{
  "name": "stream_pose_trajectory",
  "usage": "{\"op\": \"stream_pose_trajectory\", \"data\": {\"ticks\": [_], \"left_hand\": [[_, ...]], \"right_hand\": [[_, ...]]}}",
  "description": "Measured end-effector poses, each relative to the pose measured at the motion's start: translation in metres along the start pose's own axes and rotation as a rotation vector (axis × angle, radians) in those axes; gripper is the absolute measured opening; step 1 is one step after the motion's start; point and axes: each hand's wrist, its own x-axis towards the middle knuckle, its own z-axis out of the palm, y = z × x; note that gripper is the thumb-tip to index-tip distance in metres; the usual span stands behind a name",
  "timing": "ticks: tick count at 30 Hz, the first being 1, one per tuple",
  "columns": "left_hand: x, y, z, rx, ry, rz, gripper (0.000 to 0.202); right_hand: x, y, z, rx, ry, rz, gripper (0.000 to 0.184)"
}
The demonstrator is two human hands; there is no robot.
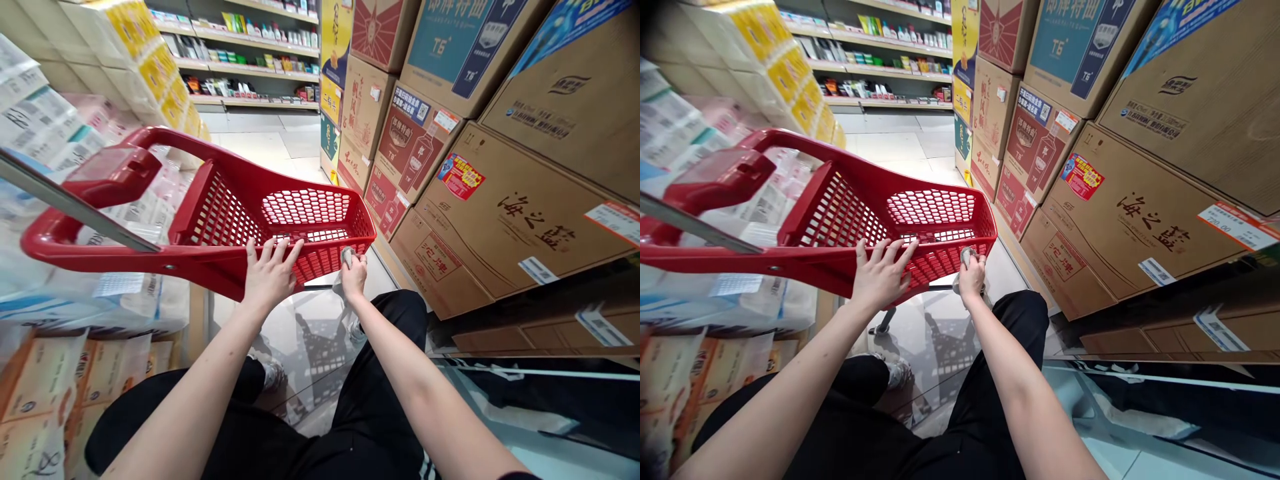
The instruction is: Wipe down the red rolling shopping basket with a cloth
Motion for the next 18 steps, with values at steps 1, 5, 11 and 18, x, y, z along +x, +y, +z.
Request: {"op": "stream_pose_trajectory", "data": {"ticks": [1,5,11,18], "left_hand": [[0.0,0.0,0.0,0.0,0.0,0.0,0.071],[-0.001,-0.002,0.002,0.004,-0.003,0.012,0.07],[-0.001,-0.005,0.002,-0.026,-0.003,0.018,0.073],[-0.002,-0.008,-0.005,-0.025,-0.06,0.047,0.071]], "right_hand": [[-0.003,-0.001,0.001,-0.014,-0.004,-0.024,0.029],[-0.01,-0.004,0.003,-0.096,-0.056,-0.123,0.037],[0.001,-0.008,-0.004,-0.254,-0.164,-0.164,0.036],[-0.009,-0.013,-0.007,-0.173,-0.213,-0.293,0.029]]}}
